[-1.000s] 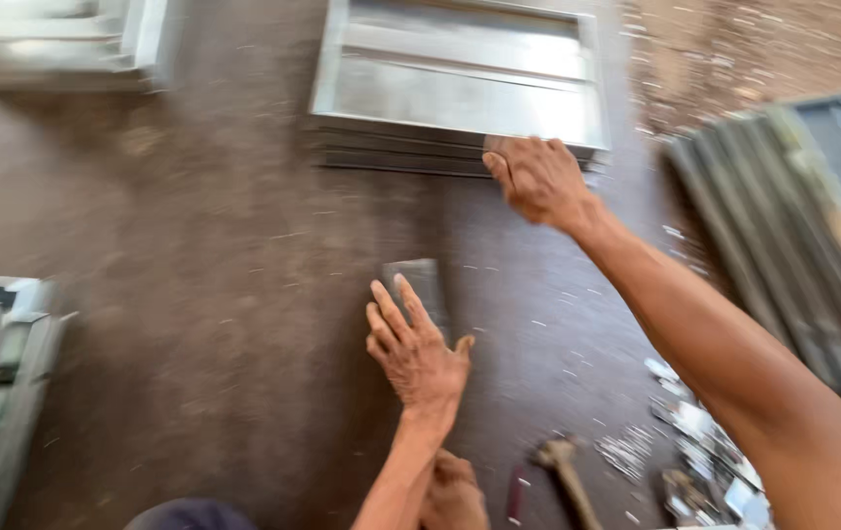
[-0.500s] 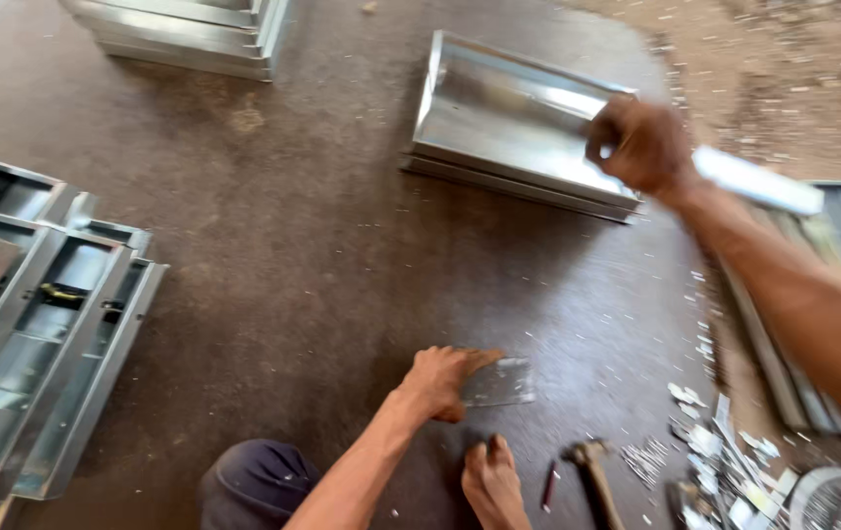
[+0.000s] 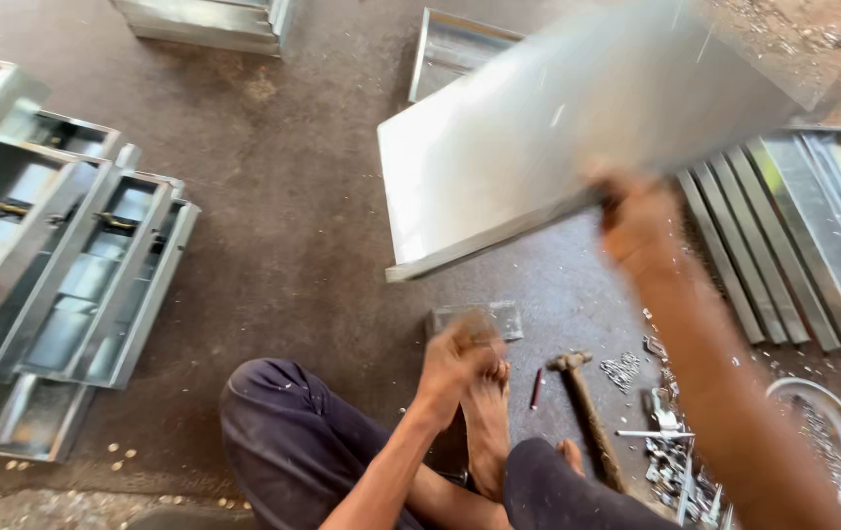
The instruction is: The person assembles a metal box by attaching a latch and hinges using a hammer and pins while sitting on the floor.
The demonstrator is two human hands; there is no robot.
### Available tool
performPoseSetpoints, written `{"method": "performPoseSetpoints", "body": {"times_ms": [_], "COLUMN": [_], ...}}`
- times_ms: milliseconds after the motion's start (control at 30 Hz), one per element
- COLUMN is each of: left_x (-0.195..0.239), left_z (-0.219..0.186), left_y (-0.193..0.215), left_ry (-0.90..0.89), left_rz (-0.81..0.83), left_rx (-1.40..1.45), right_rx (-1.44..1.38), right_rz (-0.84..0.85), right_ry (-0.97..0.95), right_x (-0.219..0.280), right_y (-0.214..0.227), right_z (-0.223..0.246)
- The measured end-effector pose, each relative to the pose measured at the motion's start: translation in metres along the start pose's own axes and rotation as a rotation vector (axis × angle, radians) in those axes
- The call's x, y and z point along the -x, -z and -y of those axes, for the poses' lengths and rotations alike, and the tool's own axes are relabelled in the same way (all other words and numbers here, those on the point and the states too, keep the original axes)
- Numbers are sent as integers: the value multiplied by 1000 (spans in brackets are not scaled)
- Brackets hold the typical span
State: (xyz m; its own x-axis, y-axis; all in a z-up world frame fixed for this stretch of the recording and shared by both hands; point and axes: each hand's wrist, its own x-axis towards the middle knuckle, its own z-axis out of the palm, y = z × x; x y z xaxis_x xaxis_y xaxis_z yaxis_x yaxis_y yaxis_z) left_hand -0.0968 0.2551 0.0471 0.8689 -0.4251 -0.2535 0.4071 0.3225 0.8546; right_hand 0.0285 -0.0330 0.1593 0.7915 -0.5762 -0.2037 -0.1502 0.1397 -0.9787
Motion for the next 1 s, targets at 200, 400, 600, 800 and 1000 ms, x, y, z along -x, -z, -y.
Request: {"method": "performPoseSetpoints", "body": {"times_ms": [200, 400, 600, 800, 1000], "left_x": [-26, -21, -51, -22, 44], "left_z": [-21, 79, 151, 99, 61], "left_y": [21, 103, 198, 156, 8], "left_ry": [-101, 196, 130, 88, 158], "left_rz": [-483, -640, -332, -456, -681], "left_rx": [626, 681, 724, 586, -279], "right_rx": [-567, -238, 643, 337, 946], "right_rz": [50, -396, -254, -161, -322], "right_ry": [-323, -401, -391, -244, 184], "right_x": [68, 99, 90, 130, 166], "right_y": [-13, 82, 101, 114, 226], "right_z": [-177, -235, -278, -250, -223]}}
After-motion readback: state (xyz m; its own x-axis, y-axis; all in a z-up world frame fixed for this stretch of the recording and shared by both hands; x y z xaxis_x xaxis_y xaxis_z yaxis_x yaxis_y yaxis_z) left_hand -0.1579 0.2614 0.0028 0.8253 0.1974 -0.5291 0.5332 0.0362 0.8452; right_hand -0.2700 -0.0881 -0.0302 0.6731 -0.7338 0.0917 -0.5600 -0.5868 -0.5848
